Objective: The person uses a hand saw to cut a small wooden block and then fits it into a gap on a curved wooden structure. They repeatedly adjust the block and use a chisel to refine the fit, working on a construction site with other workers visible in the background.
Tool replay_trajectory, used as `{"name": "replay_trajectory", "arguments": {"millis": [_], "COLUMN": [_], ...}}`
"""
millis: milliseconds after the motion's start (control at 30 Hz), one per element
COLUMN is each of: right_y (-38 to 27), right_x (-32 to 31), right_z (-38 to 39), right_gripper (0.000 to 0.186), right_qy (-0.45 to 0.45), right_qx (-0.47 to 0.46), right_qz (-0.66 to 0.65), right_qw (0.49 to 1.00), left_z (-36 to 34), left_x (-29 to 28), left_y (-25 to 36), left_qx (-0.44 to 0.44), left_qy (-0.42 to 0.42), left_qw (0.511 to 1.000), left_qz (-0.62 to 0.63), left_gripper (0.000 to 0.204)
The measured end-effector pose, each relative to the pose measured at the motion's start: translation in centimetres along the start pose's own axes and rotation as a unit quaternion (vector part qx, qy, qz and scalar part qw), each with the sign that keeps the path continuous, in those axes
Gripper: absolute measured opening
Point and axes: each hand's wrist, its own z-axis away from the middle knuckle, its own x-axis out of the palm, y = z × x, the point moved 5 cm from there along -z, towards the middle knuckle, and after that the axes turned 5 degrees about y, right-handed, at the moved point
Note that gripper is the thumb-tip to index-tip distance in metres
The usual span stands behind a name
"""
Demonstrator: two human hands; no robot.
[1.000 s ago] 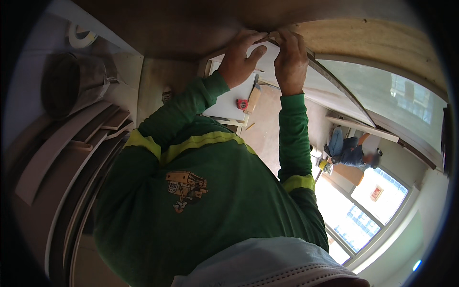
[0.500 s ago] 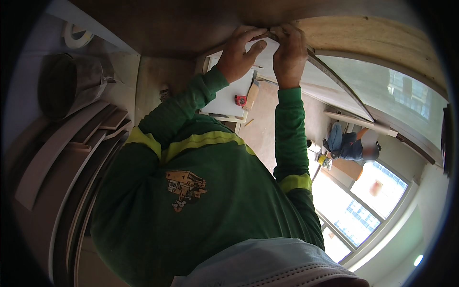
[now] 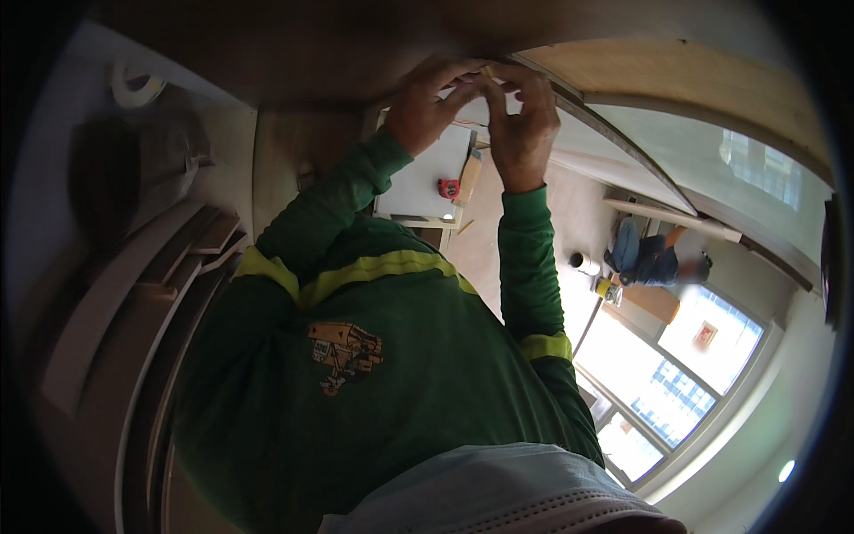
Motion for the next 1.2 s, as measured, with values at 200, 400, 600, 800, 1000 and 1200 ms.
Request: {"name": "replay_trajectory", "arguments": {"millis": [200,400,600,800,1000,1200], "right_y": [1.4,6.7,7.5,8.2,8.3,8.2], "right_x": [-1.0,-2.3,-1.7,-1.5,-1.8,-1.7], "right_z": [-0.3,0.0,-0.1,-0.1,-0.1,-0.2], "right_gripper": [0.015,0.028,0.026,0.025,0.024,0.024], "right_qy": [0.025,0.036,0.056,0.07,0.086,0.091], "right_qx": [-0.039,0.058,0.057,0.029,-0.001,-0.01], "right_qz": [0.0,-0.024,-0.046,-0.032,-0.046,-0.054], "right_qw": [0.999,0.997,0.996,0.997,0.995,0.994], "left_z": [-1.4,-0.9,-0.7,-0.3,-0.6,-0.7], "left_x": [-0.4,0.1,0.4,1.4,1.1,1.3], "left_y": [-0.6,-0.7,-2.6,-2.3,-3.2,-2.9], "left_qx": [0.101,0.06,0.036,-0.015,-0.05,-0.035], "left_qy": [0.03,0.057,0.035,0.114,0.081,0.098], "left_qw": [0.989,0.991,0.995,0.993,0.993,0.993], "left_qz": [-0.103,-0.108,-0.084,0.027,0.072,0.06], "left_gripper": [0.026,0.026,0.019,0.017,0.02,0.014]}}
